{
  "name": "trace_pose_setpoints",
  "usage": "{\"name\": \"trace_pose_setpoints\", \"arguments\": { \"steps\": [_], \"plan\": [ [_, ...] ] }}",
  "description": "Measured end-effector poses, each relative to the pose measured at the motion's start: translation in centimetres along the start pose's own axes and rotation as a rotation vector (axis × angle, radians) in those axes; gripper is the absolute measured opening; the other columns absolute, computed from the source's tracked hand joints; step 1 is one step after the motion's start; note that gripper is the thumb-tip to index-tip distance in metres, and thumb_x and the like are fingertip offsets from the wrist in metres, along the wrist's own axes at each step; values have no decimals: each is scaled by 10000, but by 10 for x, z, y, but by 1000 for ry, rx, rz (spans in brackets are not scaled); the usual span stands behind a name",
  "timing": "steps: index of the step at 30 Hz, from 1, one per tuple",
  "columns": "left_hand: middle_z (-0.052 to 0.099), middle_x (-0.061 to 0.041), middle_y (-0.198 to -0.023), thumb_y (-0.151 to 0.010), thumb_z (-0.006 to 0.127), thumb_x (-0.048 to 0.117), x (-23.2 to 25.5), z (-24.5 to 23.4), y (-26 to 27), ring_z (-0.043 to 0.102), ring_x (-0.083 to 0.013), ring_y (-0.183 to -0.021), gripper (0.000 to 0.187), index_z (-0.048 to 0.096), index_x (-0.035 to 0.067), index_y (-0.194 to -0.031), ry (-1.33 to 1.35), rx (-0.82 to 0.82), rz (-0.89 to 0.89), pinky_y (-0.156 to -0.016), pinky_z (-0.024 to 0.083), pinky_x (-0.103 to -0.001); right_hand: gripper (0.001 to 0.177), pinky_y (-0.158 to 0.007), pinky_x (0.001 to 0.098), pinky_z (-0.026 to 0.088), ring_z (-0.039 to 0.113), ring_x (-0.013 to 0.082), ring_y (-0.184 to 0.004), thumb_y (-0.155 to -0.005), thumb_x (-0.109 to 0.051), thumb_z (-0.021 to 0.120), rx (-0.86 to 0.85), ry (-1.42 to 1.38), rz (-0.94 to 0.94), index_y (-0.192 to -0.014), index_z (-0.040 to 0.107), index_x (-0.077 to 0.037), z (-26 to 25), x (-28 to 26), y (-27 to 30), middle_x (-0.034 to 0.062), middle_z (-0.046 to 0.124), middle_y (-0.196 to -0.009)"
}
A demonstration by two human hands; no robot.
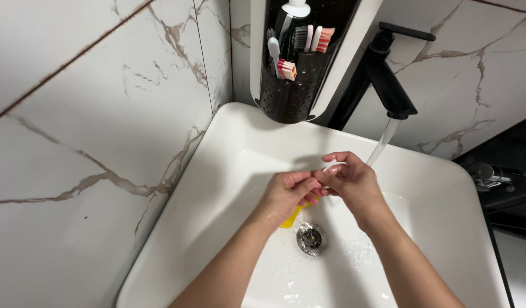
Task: The person cleans a white bathroom sink using a yellow sponge and a cotton swab. They scrub the basin and drain area, rinse the sponge under running water, and repeatedly use the cotton swab to clean the drain opening.
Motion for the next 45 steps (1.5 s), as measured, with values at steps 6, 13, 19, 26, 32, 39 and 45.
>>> {"name": "trace_pose_setpoints", "arguments": {
  "steps": [6, 13, 19, 26, 32, 39, 45],
  "plan": [
    [737, -83, -824, -984, 622, 54, 3, -29, 3, 687, -106, -681, 244, 780, -10, -1158, -86, 458, 248, -692, 578, -264, 434, -939, 420, 526, 642, 286, -1130, -882, -178, 748, 167, 464, -321, -1284, 610, -91, 46, 31, 5, 126, 649, -1233],
    [774, -55, -840, -986, 578, 97, 32, -24, 24, 736, -116, -677, 232, 755, 48, -1128, -176, 562, 43, -660, 576, -259, 427, -977, 465, 482, 601, 368, -1148, -794, -274, 785, -64, 956, -542, -1190, 689, -147, 16, 48, 52, 131, 629, -1310],
    [770, -74, -826, -990, 560, 103, 31, -7, 18, 741, -132, -671, 178, 704, 52, -1082, -223, 427, 10, -635, 585, -275, 537, -941, 419, 531, 655, 270, -1041, -787, -317, 802, -190, 951, -176, -1273, 641, -154, 9, 64, 89, 54, 679, -1150],
    [772, -24, -835, -1028, 499, 138, 38, -9, 20, 749, -119, -680, 144, 616, 113, -1109, -343, 434, -169, -659, 550, -295, 448, -786, 444, 562, 668, 292, -878, -858, -340, 747, 266, 1198, -158, -1187, 621, -63, -38, 63, 47, 138, 662, -1037],
    [768, -34, -824, -1020, 513, 133, 35, -1, 18, 748, -133, -665, 129, 604, 126, -1112, -320, 395, -165, -674, 566, -306, 313, -773, 556, 502, 609, 496, -854, -999, -167, 670, 55, 337, 362, -1301, 720, -101, 28, 57, 55, 279, 644, -1020],
    [764, -24, -774, -998, 558, 134, 29, 6, 15, 729, -122, -644, 113, 624, 134, -1089, -455, 244, -68, -643, 575, -298, 280, -901, 428, 388, 568, 239, -1071, -835, -256, 712, -265, 1048, -513, -1114, 710, -231, -19, 103, 73, 15, 649, -1109],
    [761, 2, -772, -1024, 519, 175, 28, 4, 15, 726, -141, -657, 95, 585, 152, -1088, -617, 192, -161, -666, 557, -324, 328, -858, 399, 493, 635, 185, -933, -979, -385, 529, -5, 253, 300, -1104, 674, -118, -102, 147, 19, 62, 616, -1036]
  ]
}}
Point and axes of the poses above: each hand's wrist, its own y-axis away from the middle knuckle, its own z-axis out of the palm, x = y × z, the point moved 2 cm from there along -y, towards the middle knuckle
